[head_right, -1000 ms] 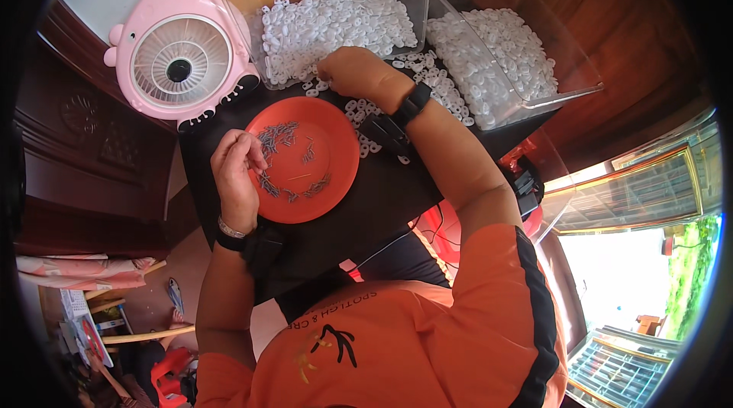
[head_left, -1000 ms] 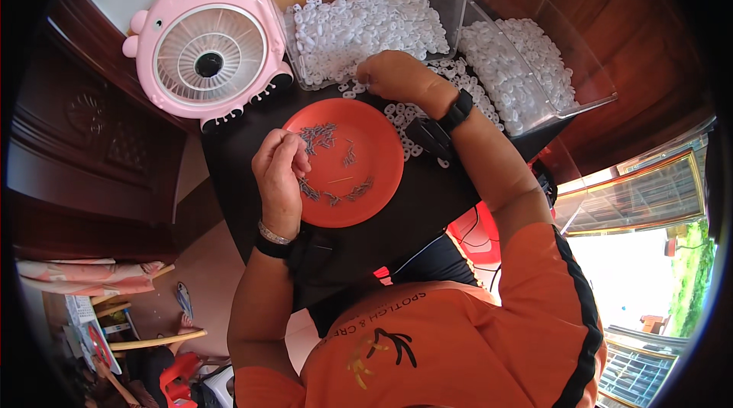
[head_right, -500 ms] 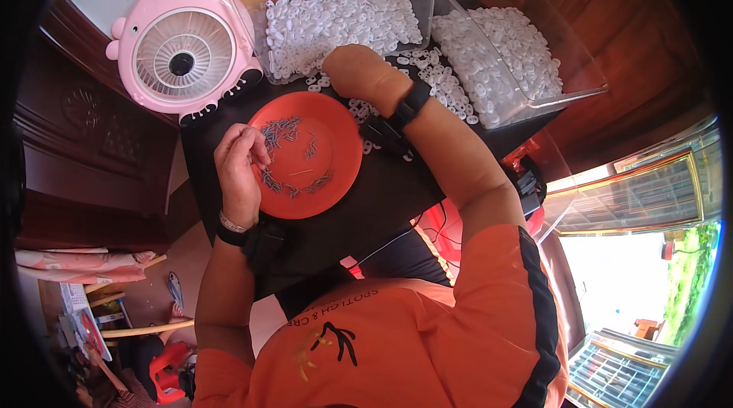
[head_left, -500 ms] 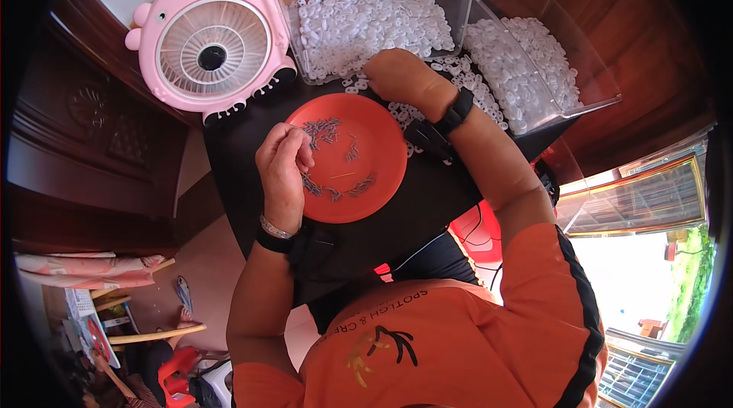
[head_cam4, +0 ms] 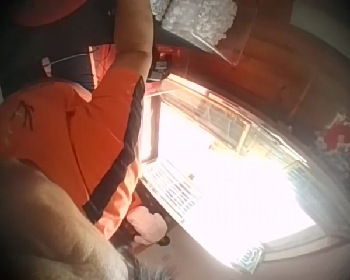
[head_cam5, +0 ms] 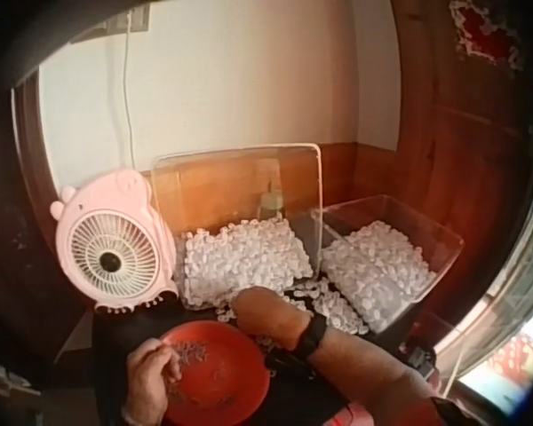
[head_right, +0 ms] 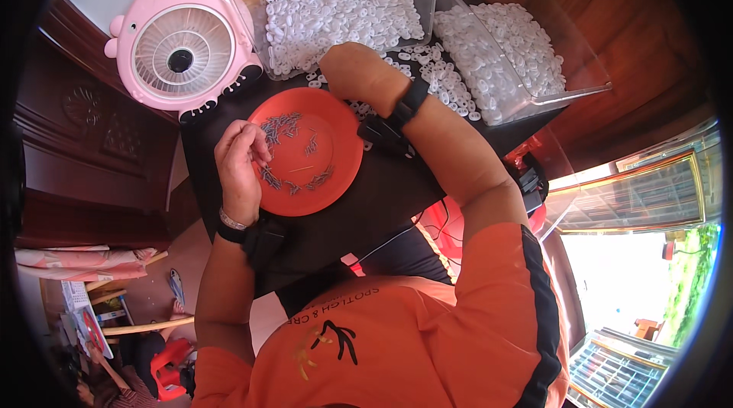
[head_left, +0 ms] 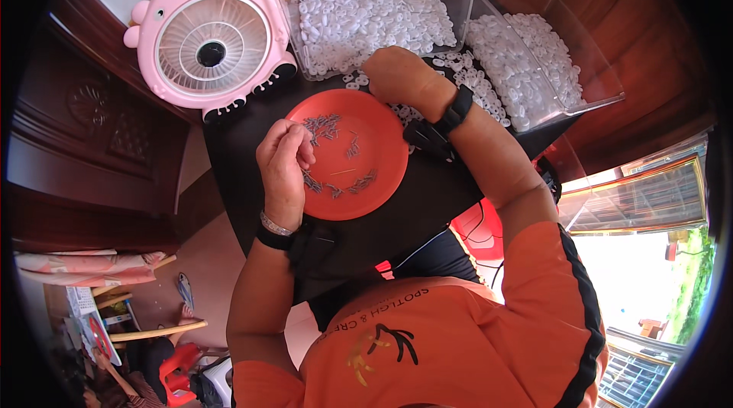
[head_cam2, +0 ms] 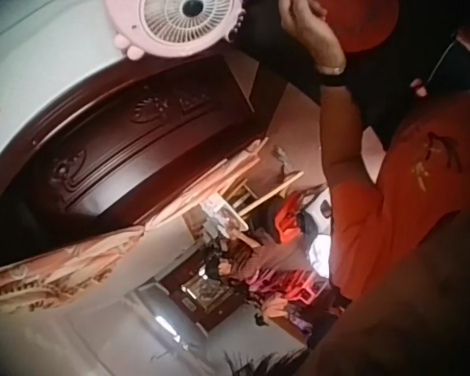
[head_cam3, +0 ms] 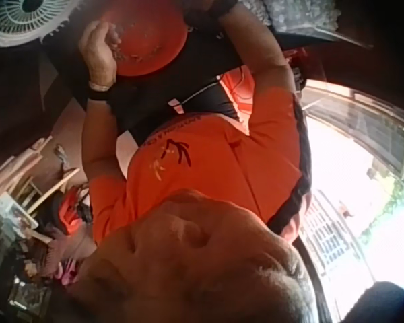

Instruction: Assembling small white plastic components by inserting metal clips into them.

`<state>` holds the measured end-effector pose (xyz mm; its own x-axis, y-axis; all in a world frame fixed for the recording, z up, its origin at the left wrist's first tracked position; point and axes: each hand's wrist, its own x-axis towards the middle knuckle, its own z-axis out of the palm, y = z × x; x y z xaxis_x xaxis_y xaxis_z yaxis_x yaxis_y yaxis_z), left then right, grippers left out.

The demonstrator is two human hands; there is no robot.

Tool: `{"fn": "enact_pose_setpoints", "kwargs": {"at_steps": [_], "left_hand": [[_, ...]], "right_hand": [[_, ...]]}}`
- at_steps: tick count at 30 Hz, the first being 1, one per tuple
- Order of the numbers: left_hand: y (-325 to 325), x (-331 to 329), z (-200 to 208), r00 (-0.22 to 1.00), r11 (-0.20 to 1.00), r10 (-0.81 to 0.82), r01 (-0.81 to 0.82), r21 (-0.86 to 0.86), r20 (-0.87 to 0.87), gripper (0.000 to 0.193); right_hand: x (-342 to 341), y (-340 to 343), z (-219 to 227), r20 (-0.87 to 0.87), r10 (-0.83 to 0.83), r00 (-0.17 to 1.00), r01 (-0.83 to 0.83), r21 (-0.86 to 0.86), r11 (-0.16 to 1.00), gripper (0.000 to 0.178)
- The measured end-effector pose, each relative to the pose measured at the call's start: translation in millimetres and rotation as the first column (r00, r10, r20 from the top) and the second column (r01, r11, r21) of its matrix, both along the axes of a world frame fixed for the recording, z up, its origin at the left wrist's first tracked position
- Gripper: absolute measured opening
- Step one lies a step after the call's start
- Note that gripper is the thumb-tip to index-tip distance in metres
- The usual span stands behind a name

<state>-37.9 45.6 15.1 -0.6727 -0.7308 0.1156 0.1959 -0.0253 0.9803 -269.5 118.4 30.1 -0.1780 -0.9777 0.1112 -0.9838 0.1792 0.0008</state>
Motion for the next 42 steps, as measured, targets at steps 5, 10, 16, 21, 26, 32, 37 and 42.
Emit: {"fn": "enact_pose_setpoints", "kwargs": {"at_steps": [5, 10, 16, 21, 26, 32, 37, 42], "left_hand": [[0, 0, 1, 1.0, 1.0, -0.001, 0.001, 0.004, -0.004, 0.019], [3, 1, 4, 0.991, 0.996, -0.08, 0.083, -0.021, 0.103, 0.024], [5, -1, 2, 0.984, 0.988, -0.154, 0.152, 0.036, 0.086, 0.024], [3, -1, 4, 0.991, 0.982, -0.131, 0.125, 0.143, 0.033, 0.021], [0, -1, 0, 0.99, 0.976, -0.138, 0.137, 0.167, -0.003, 0.021], [1, 0, 2, 0.997, 0.992, -0.069, 0.071, 0.102, -0.017, 0.021], [-3, 2, 1, 0.999, 1.0, 0.015, -0.016, -0.025, -0.034, 0.019], [-4, 3, 6, 0.999, 0.98, -0.029, 0.033, -0.195, 0.023, 0.018]], "right_hand": [[-7, -1, 0, 0.036, -0.009, 0.999, 0.013, -0.11, 0.994, 0.017], [27, -2, 19, 0.887, 0.3, 0.351, 0.002, -0.321, 0.947, 0.016], [68, -1, 12, 0.9, 0.402, 0.168, -0.067, -0.396, 0.916, 0.012], [81, -2, 11, 0.605, 0.558, 0.568, -0.107, -0.617, 0.779, 0.009], [83, -5, 8, 0.552, 0.558, 0.62, -0.097, -0.652, 0.752, 0.006], [81, 3, 19, 0.65, 0.483, 0.586, -0.075, -0.551, 0.831, 0.008], [78, 1, 13, 0.632, 0.481, 0.607, -0.132, -0.517, 0.846, 0.014], [76, 3, 13, 0.859, 0.398, 0.322, -0.014, -0.416, 0.909, 0.009]]}}
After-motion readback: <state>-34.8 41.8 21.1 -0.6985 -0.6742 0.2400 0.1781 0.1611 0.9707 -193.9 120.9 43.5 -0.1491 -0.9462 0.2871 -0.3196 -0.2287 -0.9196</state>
